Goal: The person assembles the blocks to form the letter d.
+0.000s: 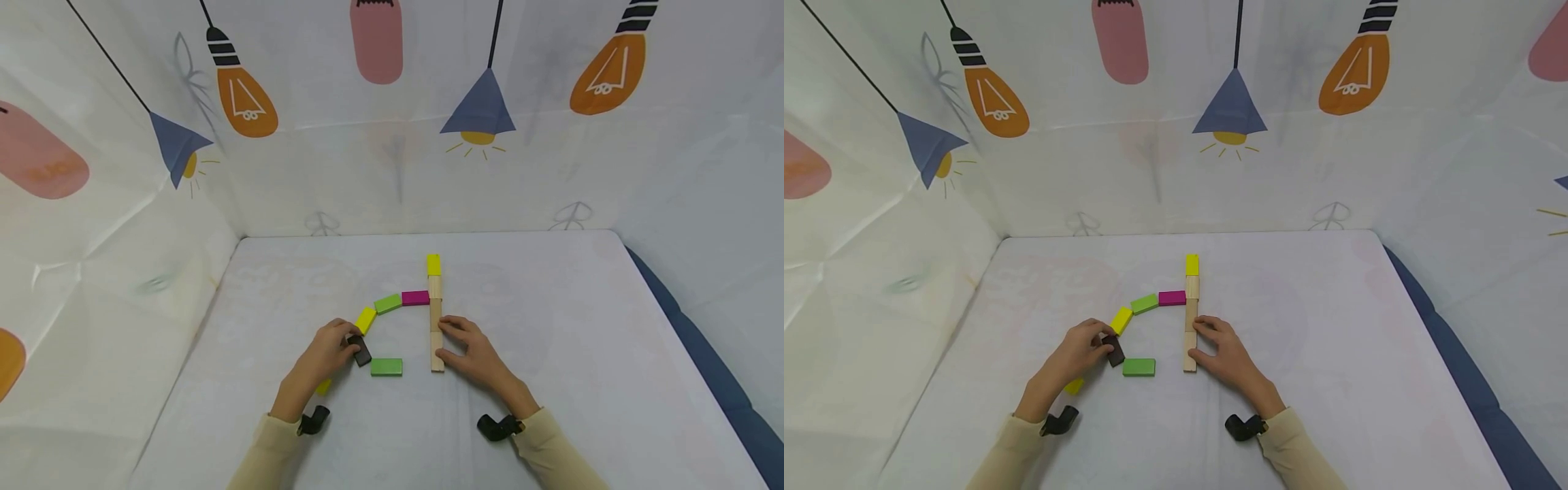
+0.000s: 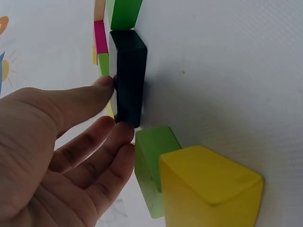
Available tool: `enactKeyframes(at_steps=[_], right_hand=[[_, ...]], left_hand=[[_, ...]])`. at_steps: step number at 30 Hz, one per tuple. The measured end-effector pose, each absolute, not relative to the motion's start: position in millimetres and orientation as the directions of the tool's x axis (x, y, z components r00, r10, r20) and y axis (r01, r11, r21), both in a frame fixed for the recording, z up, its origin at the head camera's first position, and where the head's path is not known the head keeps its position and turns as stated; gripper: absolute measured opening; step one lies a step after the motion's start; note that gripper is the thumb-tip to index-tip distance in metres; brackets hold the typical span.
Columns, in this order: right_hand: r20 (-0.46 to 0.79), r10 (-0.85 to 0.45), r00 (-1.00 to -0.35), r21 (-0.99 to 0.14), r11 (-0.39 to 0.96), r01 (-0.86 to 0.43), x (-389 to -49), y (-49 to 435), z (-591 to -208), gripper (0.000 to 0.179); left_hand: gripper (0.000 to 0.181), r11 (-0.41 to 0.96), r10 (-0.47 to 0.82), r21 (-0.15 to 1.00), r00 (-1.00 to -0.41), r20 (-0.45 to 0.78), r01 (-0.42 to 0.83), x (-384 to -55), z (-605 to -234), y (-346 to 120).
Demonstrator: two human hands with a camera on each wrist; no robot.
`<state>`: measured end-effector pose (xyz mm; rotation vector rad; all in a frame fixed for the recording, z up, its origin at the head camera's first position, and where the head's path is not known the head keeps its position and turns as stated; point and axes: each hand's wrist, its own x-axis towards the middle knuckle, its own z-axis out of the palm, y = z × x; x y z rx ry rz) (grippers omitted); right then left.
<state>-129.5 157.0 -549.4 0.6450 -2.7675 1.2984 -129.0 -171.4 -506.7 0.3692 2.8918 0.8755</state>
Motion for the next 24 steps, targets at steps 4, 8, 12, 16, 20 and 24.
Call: enactKeyframes(at_steps=[4,8,12,16,20,24], right_hand=[[0.186,-0.359,-0.914,-0.734,0.568,-0.373,-130,157,-550,0.057],[0.185,-0.360,-0.914,-0.730,0.573,-0.373,-130,157,-550,0.057],[0.195,-0.362,-0.911,-0.727,0.570,-0.382,-130,156,-550,0.058],[0.202,-0.367,-0.908,-0.725,0.567,-0.391,-130,156,-549,0.058],[0.196,-0.368,-0.909,-0.725,0.570,-0.387,-130,156,-549,0.058],[0.189,-0.363,-0.912,-0.725,0.575,-0.379,-129,156,-548,0.058]], left_hand=[[0.027,0.824,0.268,0.511,-0.963,0.025,0.243,-125,-508,-172],[0.029,0.830,0.332,0.442,-0.938,0.098,0.340,-117,-506,-166],[0.027,0.789,0.444,0.412,-0.886,0.129,0.456,-109,-506,-154],[0.025,0.772,0.502,0.383,-0.856,0.124,0.508,-105,-505,-143],[0.024,0.779,0.512,0.365,-0.853,0.100,0.510,-102,-506,-138],[0.025,0.782,0.517,0.358,-0.852,0.085,0.511,-101,-506,-138]])
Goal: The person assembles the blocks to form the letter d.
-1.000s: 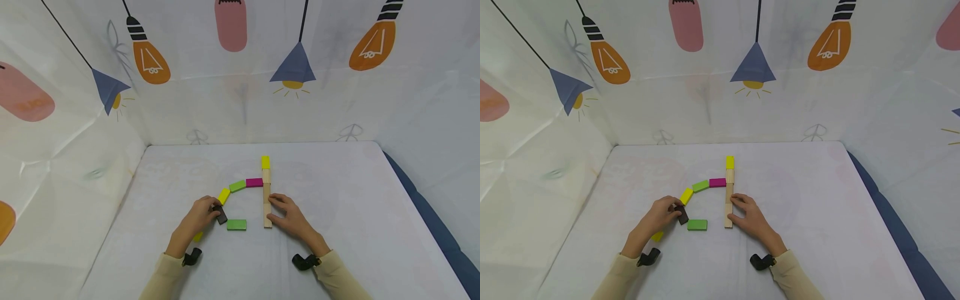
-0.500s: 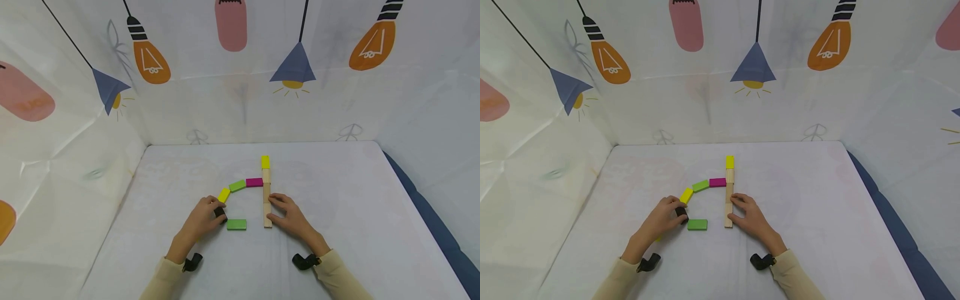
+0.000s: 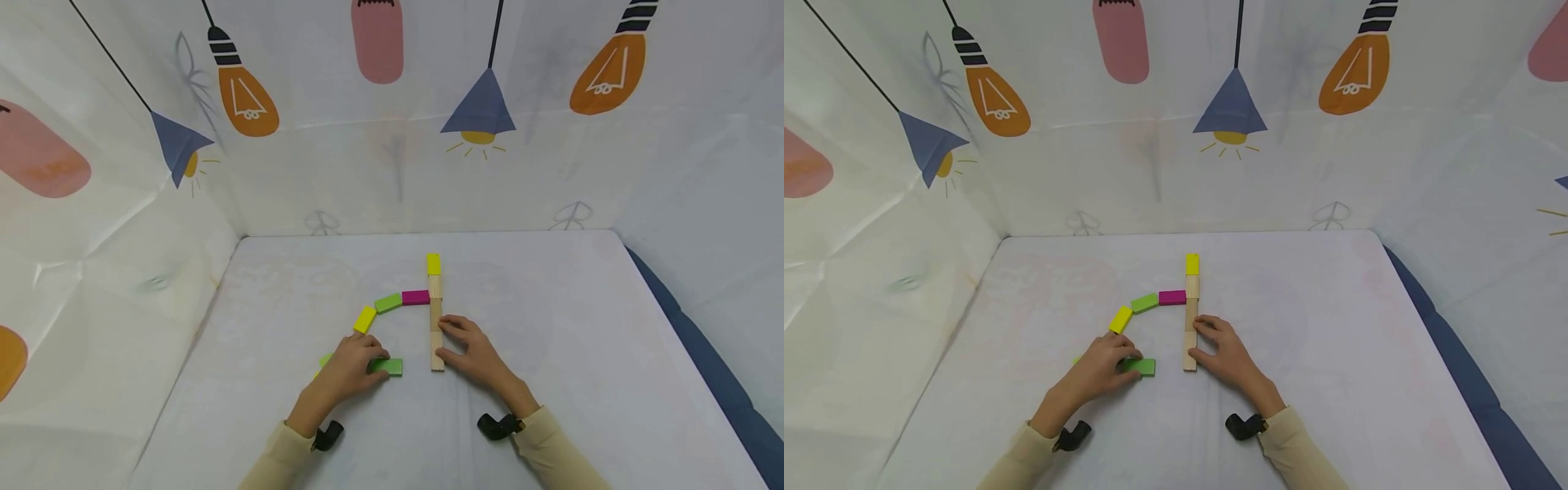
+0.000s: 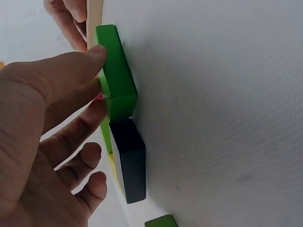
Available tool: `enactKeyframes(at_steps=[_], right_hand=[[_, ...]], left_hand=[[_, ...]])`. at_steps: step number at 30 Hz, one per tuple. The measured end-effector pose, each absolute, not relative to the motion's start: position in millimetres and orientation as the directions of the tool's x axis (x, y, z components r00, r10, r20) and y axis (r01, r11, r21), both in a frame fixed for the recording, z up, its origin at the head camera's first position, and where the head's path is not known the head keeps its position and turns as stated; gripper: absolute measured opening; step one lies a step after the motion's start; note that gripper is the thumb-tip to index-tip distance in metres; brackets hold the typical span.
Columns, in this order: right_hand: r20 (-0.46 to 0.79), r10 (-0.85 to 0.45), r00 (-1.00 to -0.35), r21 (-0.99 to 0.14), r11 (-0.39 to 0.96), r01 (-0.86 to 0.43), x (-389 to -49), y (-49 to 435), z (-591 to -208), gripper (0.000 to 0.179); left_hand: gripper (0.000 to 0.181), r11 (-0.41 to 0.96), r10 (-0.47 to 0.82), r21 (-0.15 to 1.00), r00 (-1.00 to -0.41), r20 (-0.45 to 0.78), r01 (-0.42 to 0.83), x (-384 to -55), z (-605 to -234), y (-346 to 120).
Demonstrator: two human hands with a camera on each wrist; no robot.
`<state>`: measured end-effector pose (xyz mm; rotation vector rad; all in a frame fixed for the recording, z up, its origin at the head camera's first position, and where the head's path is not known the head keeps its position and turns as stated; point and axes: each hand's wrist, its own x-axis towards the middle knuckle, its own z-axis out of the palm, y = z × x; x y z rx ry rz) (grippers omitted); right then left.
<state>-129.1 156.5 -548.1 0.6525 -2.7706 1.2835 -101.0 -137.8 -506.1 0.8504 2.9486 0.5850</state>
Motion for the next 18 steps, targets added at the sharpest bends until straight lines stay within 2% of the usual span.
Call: enactKeyframes(at_steps=[12,18], right_hand=[[0.188,-0.359,-0.914,-0.730,0.571,-0.374,-129,156,-548,0.058],[0.199,-0.355,-0.913,-0.735,0.563,-0.379,-129,156,-548,0.057]], left_hand=[[0.026,0.796,0.501,0.357,-0.863,0.065,0.489,-100,-506,-140],[0.038,0.795,0.480,0.391,-0.875,0.063,0.464,-101,-504,-150]])
